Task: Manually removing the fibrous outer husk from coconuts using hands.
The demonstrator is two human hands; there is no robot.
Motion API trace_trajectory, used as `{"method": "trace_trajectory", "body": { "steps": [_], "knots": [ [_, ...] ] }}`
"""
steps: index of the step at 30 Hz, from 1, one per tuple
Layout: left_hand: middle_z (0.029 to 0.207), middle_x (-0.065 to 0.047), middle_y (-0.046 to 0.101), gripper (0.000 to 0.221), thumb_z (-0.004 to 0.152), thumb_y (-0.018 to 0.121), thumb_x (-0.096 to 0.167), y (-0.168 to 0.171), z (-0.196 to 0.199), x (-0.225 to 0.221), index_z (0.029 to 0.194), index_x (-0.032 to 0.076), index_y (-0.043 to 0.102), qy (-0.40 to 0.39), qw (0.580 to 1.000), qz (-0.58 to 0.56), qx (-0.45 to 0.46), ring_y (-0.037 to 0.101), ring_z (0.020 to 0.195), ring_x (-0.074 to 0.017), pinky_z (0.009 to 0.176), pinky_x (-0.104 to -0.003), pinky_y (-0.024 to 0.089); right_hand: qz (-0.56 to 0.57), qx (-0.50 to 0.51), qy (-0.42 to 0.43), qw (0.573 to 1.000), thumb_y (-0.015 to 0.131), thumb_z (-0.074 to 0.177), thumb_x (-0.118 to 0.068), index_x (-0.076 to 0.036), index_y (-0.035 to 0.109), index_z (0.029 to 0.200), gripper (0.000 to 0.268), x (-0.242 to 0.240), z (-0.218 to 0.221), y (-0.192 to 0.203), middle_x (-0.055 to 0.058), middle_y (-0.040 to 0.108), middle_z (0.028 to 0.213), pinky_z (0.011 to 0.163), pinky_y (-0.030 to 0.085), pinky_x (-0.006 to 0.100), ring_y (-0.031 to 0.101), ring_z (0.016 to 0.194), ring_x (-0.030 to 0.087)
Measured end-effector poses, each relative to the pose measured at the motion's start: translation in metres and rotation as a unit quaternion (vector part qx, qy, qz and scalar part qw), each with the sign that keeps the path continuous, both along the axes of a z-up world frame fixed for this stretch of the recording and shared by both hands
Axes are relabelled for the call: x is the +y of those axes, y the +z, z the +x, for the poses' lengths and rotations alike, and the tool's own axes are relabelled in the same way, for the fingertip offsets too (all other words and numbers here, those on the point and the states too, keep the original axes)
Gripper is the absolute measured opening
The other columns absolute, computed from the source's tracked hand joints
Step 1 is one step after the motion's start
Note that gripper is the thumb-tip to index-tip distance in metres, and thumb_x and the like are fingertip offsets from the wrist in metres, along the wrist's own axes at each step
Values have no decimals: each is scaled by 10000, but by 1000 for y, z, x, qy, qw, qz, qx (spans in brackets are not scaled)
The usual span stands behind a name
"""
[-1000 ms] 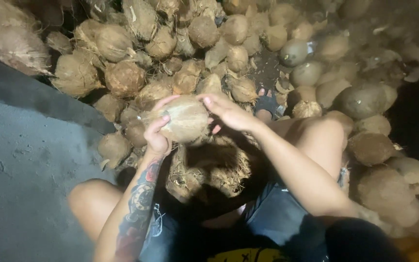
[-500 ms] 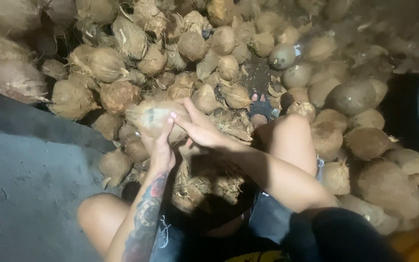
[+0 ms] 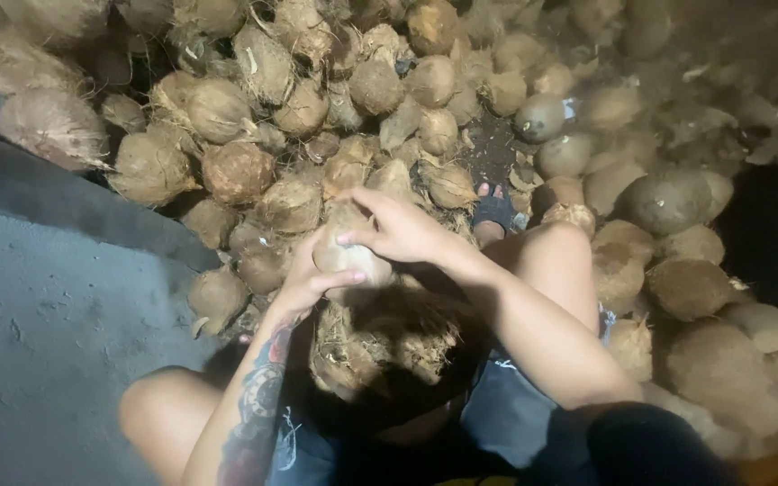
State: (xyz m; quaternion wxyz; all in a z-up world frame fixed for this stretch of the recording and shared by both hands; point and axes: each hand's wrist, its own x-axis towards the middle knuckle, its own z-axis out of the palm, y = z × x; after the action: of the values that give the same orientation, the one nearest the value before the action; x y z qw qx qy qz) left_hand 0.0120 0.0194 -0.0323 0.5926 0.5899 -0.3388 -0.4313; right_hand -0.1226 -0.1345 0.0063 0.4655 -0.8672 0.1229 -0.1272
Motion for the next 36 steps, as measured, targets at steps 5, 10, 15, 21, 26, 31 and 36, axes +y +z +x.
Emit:
{"method": "trace_trajectory", "body": {
  "steps": [5, 10, 15, 21, 26, 31, 36],
  "knots": [
    [1179, -49, 697, 879, 502, 1039, 128, -36, 11, 2, 1303, 118, 679, 10, 1000, 18, 16, 669, 1095, -189, 926, -353, 573, -15, 29, -62, 998, 742, 964, -329, -74, 639, 1230, 382, 7, -9, -10, 271, 716, 1063, 921, 546, 614, 692, 1091, 496],
    [1275, -160, 614, 1043, 560, 1026, 246, -16, -10, -14, 1474, 122, 538, 69, 998, 2, -3, 605, 1192, -314, 1034, -441, 532, -34, -1, -177, 984, 782, 939, -363, -87, 648, 1171, 384, -4, -4, -35, 254, 697, 927, 825, 551, 589, 706, 969, 501],
    [1206, -127, 703, 980, 449, 1092, 297, -23, -24, -29, 1300, 170, 622, 111, 980, 39, -163, 658, 1183, -280, 1066, -463, 464, -28, 7, -259, 965, 795, 904, -436, -89, 637, 1005, 395, -8, -5, -31, 256, 672, 826, 735, 511, 576, 701, 894, 492],
    [1140, -139, 739, 939, 426, 1060, 297, -19, -33, -38, 1250, 196, 621, 115, 973, 49, -193, 706, 1134, -321, 1036, -476, 498, -1, 12, -303, 953, 786, 899, -392, -84, 614, 960, 358, -14, -4, -28, 269, 658, 783, 700, 474, 582, 692, 867, 509],
    [1166, -164, 720, 982, 405, 1050, 297, -24, -34, -35, 1276, 173, 613, 129, 956, 31, -263, 693, 1167, -351, 1058, -491, 496, 22, 10, -322, 946, 780, 902, -373, -105, 624, 974, 318, 1, -9, -10, 247, 680, 772, 713, 507, 565, 714, 871, 487],
    [1183, -149, 722, 991, 397, 1060, 319, -23, -17, -35, 1284, 161, 646, 103, 946, 16, -307, 686, 1183, -364, 1084, -503, 487, 31, -11, -287, 957, 826, 868, -345, -115, 632, 1053, 353, -26, -8, -39, 251, 697, 800, 741, 537, 562, 726, 875, 487],
    [1184, -144, 753, 916, 424, 1040, 196, -27, -14, -33, 1264, 89, 693, -87, 990, -70, -83, 699, 1151, -243, 1118, -481, 456, 55, -276, -73, 957, 795, 952, -310, -195, 765, 926, 122, -21, -4, -29, 2, 744, 771, 820, 499, 284, 675, 769, 170]
  ]
}}
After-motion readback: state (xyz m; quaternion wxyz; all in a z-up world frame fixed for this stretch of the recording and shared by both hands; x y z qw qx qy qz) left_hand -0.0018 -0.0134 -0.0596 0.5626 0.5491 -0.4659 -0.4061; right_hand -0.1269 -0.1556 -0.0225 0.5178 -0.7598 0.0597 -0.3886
